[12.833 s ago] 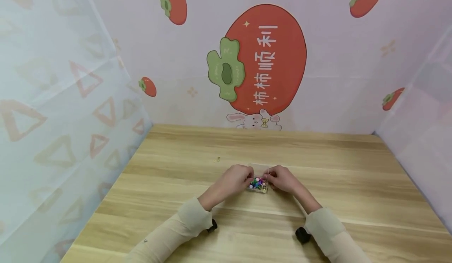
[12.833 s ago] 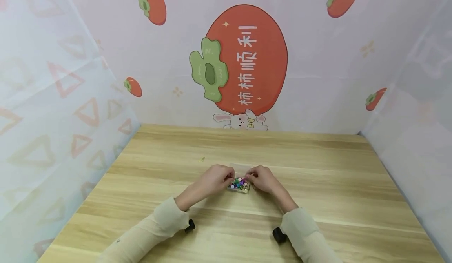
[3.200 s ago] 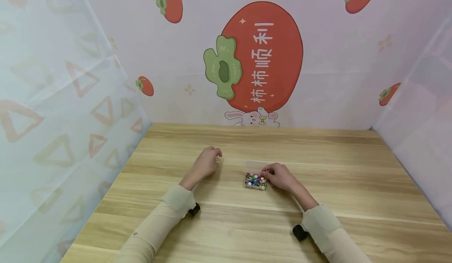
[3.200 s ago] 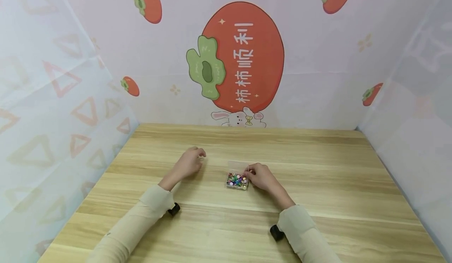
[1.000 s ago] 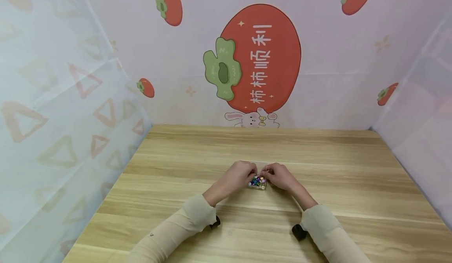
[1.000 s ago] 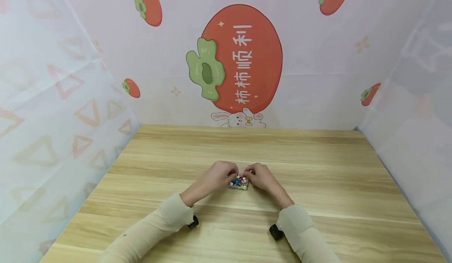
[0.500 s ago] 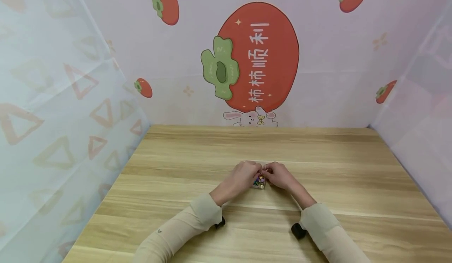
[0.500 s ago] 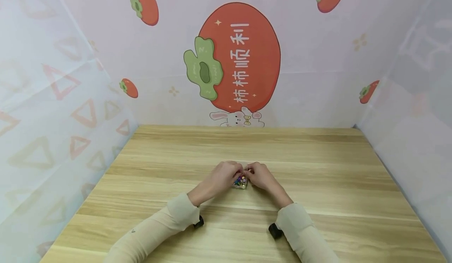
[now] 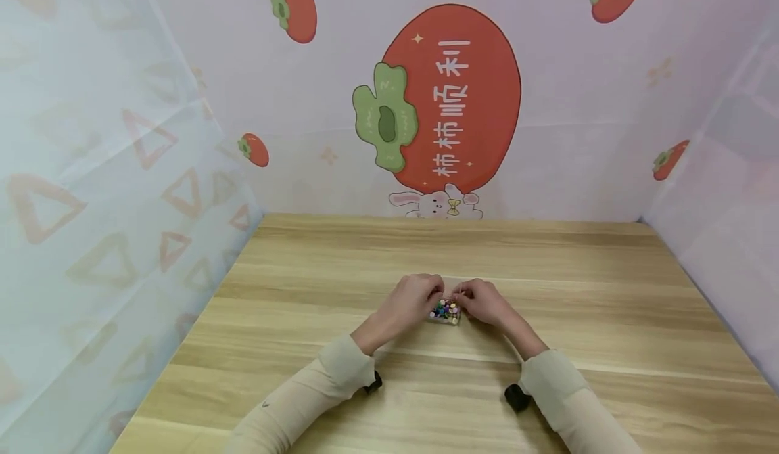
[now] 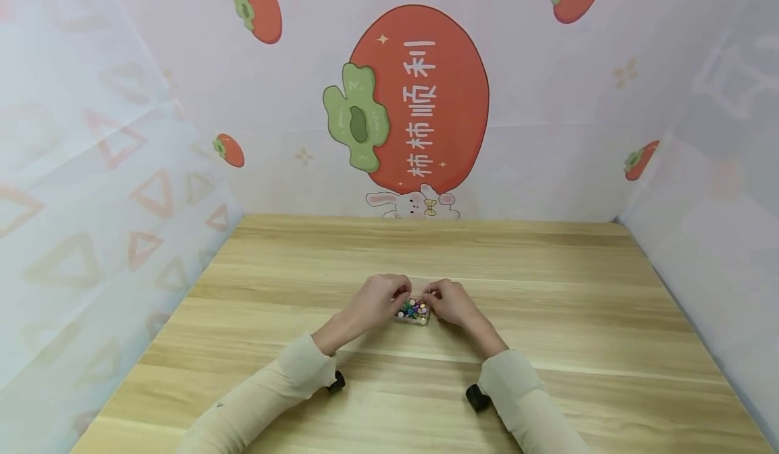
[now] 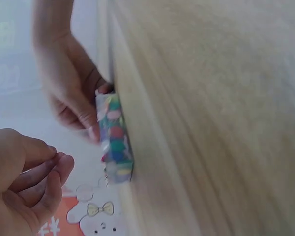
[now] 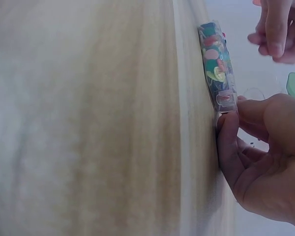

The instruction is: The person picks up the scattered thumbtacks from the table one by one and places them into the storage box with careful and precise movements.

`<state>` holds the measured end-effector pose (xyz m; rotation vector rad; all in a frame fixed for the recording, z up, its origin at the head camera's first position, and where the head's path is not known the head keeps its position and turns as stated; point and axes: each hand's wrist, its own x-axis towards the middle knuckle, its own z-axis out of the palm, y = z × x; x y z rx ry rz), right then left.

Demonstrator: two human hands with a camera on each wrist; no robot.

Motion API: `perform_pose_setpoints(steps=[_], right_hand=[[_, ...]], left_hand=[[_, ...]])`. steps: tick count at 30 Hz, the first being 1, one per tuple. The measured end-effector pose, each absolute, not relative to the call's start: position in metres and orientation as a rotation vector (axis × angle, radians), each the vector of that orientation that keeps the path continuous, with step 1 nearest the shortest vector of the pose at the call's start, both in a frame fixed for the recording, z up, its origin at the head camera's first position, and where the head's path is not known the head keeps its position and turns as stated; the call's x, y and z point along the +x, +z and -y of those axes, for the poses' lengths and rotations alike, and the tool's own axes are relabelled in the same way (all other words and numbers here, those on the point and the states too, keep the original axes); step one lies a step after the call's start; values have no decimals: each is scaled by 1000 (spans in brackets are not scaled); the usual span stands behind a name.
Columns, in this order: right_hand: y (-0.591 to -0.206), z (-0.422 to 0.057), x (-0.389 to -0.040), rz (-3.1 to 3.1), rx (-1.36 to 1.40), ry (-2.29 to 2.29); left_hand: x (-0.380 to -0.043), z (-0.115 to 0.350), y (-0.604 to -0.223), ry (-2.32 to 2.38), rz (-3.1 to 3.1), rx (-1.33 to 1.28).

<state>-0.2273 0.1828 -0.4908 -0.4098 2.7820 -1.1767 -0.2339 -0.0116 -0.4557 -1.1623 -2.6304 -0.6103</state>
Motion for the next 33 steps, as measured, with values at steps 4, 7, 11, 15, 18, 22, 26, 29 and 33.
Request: perform_pose_setpoints(steps=[4,7,11,15,18,22,26,29,33], right_hand=[[-489,-185,-229,-2781,-396,-1173],[-488,-186,-231,-2775,-382,-1175],[-488,-188,-234,-2765,-378,-1169],[-487,-189,-236,-2798,-399,-1115],[-482,-194,-236,-2847,-412,-1073],[-470,-207,-235,-2915,-423,-1032],[-457,-222,-232,-3014,-425,-1055],[-448,-232,-228,-3135,-376,-1085],[-438,-237,-223,-3330,-293,-1097]], left_hand=[[-237,20,-452,-684,2640,-1120],[-239,25,-452,-734,2653,-1074],[-241,31,-452,-776,2655,-1015],[-243,36,-451,-829,2643,-972],[-245,40,-449,-870,2632,-928],[-248,44,-446,-894,2596,-833],[-254,47,-442,-880,2565,-717],[-260,48,-439,-866,2546,-653],[-265,49,-435,-836,2527,-609]])
